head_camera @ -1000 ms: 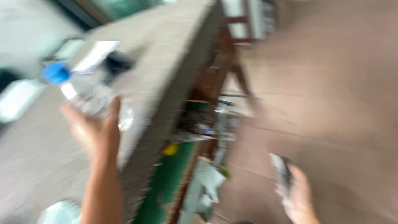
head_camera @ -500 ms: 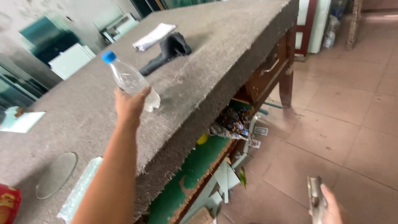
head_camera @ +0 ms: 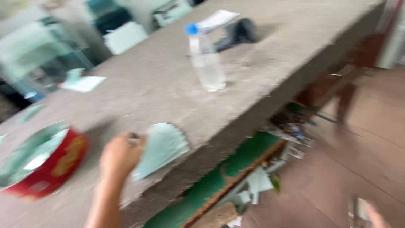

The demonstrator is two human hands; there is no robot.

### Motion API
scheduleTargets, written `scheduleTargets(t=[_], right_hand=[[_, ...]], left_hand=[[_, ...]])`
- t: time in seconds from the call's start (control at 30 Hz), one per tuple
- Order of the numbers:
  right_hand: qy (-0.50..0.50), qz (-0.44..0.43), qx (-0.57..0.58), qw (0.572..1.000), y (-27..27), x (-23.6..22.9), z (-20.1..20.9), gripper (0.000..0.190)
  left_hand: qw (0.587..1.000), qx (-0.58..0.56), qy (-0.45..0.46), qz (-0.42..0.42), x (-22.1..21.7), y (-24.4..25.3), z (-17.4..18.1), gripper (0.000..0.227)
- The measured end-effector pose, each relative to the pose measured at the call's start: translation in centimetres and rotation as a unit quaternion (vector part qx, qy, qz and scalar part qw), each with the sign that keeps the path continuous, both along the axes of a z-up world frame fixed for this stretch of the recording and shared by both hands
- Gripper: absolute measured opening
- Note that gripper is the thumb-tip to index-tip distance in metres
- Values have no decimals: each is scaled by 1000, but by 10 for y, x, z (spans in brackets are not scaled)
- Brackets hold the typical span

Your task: The person uses a handheld grinding tool to smooth the edges of small glass pieces on a workbench. They hold the glass with one hand and move the tool along the edges, occasionally repositioning the pieces. A water bottle is used to wet the glass during the process.

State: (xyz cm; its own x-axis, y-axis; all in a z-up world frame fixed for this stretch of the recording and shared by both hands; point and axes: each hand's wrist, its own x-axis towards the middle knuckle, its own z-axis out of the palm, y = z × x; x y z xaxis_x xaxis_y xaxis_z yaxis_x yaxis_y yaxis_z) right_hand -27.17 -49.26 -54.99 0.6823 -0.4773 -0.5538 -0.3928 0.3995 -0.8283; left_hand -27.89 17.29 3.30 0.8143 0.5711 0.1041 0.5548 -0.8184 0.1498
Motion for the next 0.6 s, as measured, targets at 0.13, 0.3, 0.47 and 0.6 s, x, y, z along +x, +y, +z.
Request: scheduleTargets(t=[0.13,0.3,0.47,0.6], right_hand=[[-67,86,-92,990,61,51,116,53],[-52,109,-297,947,258,-68,437,54],[-147,213,-375,890,339,-91,527,65],[-242,330,-492,768,388,-63,509,80]], left_hand=[[999,-45,7,-27,-12,-4,1,51],[960,-274,-30,-49,-9,7,1,42],[975,-196,-84,-61,-11,11,-25,50],[944,-242,-176,-136,-32,21,-34,53]])
